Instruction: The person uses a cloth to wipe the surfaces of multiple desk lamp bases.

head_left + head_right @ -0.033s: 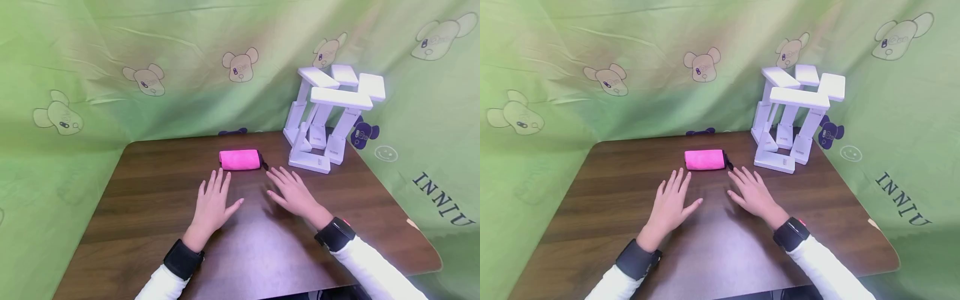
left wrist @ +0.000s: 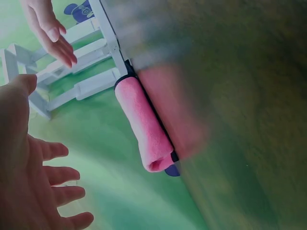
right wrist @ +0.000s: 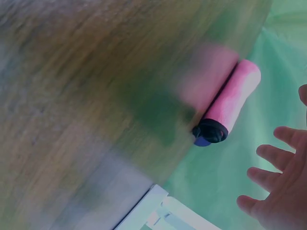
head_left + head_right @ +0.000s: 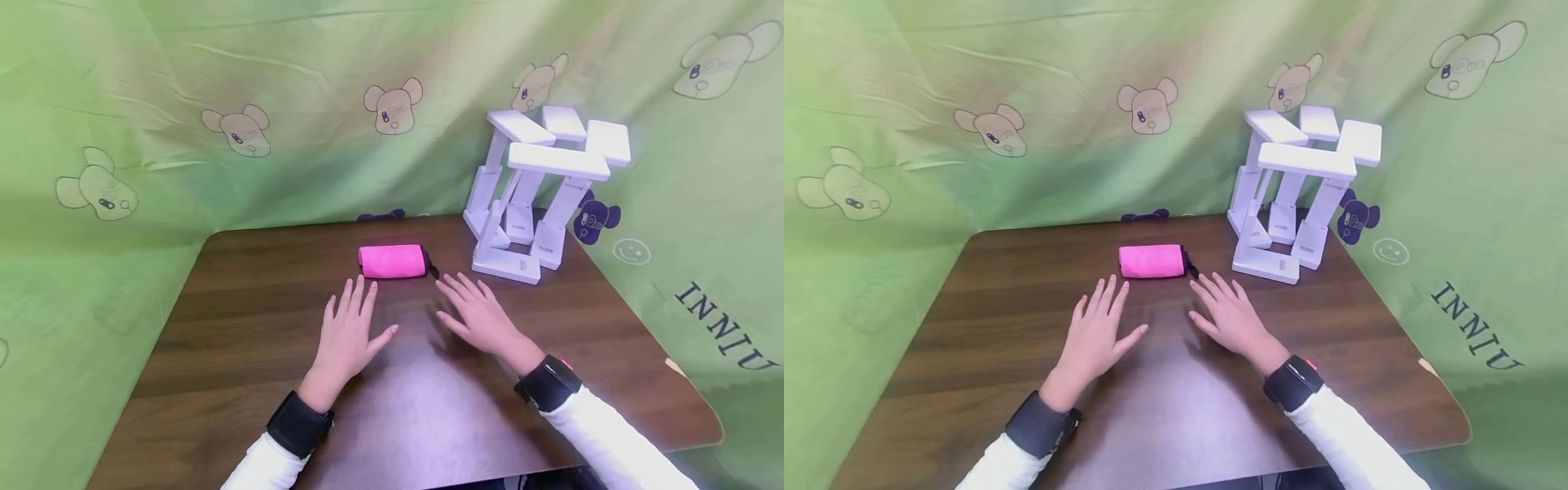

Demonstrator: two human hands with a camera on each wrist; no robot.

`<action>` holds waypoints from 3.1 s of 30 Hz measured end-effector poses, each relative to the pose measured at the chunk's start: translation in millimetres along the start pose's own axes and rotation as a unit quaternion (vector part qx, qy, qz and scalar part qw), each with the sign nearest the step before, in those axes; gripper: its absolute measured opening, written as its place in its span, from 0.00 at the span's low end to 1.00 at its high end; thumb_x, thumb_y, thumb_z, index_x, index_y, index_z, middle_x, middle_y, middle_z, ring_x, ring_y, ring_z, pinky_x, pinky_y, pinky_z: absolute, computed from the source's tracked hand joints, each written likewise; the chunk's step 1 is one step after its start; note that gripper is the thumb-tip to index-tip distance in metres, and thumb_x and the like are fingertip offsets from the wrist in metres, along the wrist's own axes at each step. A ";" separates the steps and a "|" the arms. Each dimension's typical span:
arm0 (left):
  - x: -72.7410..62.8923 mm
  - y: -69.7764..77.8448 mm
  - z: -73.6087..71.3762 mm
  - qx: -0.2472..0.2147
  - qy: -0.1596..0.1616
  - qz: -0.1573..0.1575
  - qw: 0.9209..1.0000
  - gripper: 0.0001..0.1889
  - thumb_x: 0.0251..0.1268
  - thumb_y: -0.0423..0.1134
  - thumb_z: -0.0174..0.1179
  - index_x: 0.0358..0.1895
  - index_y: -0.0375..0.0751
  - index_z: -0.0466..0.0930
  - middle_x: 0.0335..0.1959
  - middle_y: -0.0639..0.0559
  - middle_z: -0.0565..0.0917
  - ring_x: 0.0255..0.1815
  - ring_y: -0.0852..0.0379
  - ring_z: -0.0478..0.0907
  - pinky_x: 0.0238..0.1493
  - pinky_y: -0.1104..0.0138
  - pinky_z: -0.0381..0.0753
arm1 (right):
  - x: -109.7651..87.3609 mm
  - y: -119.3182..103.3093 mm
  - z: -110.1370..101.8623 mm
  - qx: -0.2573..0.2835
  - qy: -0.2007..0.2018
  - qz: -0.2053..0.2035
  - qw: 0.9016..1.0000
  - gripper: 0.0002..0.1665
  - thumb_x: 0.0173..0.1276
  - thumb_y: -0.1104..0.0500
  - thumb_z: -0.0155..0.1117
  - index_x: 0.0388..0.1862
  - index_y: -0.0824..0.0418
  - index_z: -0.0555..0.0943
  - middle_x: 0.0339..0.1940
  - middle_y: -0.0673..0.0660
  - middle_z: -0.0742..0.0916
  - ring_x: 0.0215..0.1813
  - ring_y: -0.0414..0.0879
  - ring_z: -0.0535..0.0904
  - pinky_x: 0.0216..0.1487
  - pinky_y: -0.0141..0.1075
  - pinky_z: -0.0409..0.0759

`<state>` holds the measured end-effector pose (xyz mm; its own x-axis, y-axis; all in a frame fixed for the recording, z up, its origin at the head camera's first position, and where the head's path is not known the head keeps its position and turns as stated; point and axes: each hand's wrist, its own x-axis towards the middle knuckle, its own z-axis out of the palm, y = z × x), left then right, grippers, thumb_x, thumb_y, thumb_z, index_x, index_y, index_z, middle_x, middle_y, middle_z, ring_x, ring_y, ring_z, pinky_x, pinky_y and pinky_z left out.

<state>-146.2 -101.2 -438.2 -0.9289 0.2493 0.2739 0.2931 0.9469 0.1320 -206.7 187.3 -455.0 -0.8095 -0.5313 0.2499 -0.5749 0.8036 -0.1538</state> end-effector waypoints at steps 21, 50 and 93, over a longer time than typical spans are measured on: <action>141.1 -41.8 40.5 -0.091 -0.123 0.031 0.988 0.35 0.73 0.49 0.59 0.75 0.33 0.64 0.75 0.36 0.66 0.77 0.39 0.61 0.72 0.43 0.65 | -41.0 26.4 6.2 0.006 0.022 0.001 1.000 0.25 0.68 0.56 0.70 0.61 0.67 0.81 0.65 0.68 0.81 0.69 0.67 0.73 0.67 0.66 0.68; 138.1 -57.9 52.4 -0.161 -0.090 -0.102 0.978 0.31 0.58 0.57 0.62 0.57 0.37 0.73 0.41 0.38 0.84 0.41 0.43 0.84 0.38 0.52 0.83 | -13.1 133.1 -31.0 -0.024 -0.105 0.079 0.991 0.34 0.68 0.60 0.65 0.67 0.78 0.70 0.70 0.79 0.71 0.70 0.77 0.65 0.69 0.66 0.64; 93.1 0.7 13.0 -0.157 -0.036 0.104 0.981 0.33 0.59 0.48 0.72 0.63 0.43 0.66 0.43 0.48 0.85 0.37 0.54 0.83 0.38 0.60 0.84 | 3.3 29.9 -4.3 0.093 -0.095 -0.160 0.978 0.21 0.71 0.65 0.66 0.62 0.65 0.82 0.64 0.62 0.83 0.65 0.58 0.79 0.65 0.52 0.76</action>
<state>-235.4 -74.7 -424.9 -0.8515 0.4557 0.2593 0.5234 0.7677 0.3696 -226.1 210.7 -454.6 -0.5813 -0.8025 0.1345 -0.8004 0.5343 -0.2718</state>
